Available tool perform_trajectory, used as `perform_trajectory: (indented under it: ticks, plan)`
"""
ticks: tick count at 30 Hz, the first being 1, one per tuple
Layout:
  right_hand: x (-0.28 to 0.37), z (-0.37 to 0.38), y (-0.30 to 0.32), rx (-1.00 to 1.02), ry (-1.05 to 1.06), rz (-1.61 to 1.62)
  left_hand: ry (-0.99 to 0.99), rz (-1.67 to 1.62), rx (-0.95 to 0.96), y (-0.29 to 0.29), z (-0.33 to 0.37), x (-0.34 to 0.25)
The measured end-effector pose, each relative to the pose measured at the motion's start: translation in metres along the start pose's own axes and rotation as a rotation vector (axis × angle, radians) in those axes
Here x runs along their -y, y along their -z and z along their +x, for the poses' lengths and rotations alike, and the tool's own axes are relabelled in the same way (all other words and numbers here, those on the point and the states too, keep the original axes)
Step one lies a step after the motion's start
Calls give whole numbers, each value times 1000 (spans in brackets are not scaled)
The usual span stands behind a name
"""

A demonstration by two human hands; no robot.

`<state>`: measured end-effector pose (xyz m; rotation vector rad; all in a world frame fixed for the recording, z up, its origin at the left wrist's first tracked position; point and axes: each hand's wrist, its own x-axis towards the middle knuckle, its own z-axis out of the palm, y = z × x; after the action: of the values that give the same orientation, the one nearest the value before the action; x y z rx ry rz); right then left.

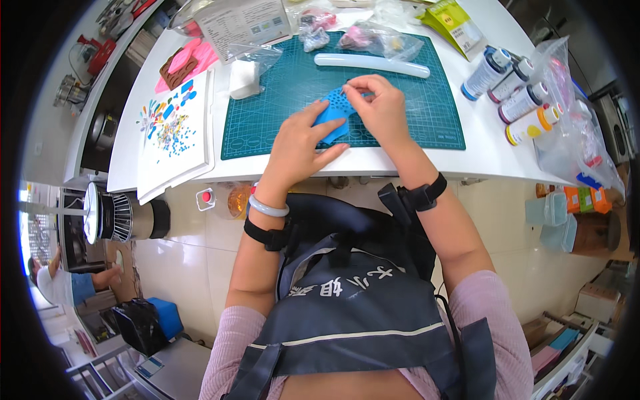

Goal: The person removes a tray from an oven and then sits at a table where they use a thin tool to press small dark pieces into a blue textured silicone mold.

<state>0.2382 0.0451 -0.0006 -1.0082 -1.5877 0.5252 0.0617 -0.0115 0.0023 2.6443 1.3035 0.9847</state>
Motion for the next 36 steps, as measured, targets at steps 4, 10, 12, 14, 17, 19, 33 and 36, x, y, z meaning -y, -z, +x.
perform_trajectory:
  ticks: [4, 10, 12, 14, 17, 19, 33, 36]
  plan:
    - [-6, 2, 3, -42, -59, 27, 4, 20, -4, 1, 1, 1]
    - [-7, 0, 4, 124, -87, 123, 103, -169, -87, 0, 1, 8]
    - [-1, -5, 1, 141, 25, 139, 173, -275, -237, -2, 3, 10]
    - [5, -9, -2, 190, 152, 144, 189, -248, -247, -1, 3, 6]
    - [10, -11, -1, 253, 255, 41, 183, -222, -259, 1, 7, -2]
    - [9, -11, 0, 254, 285, 36, 59, -174, -226, 4, 9, 1]
    - [-2, 4, 25, 56, 25, -937, 246, -92, -527, 5, -2, 15]
    - [5, 5, 24, 197, 34, -1055, 292, -145, -569, 13, -8, 16]
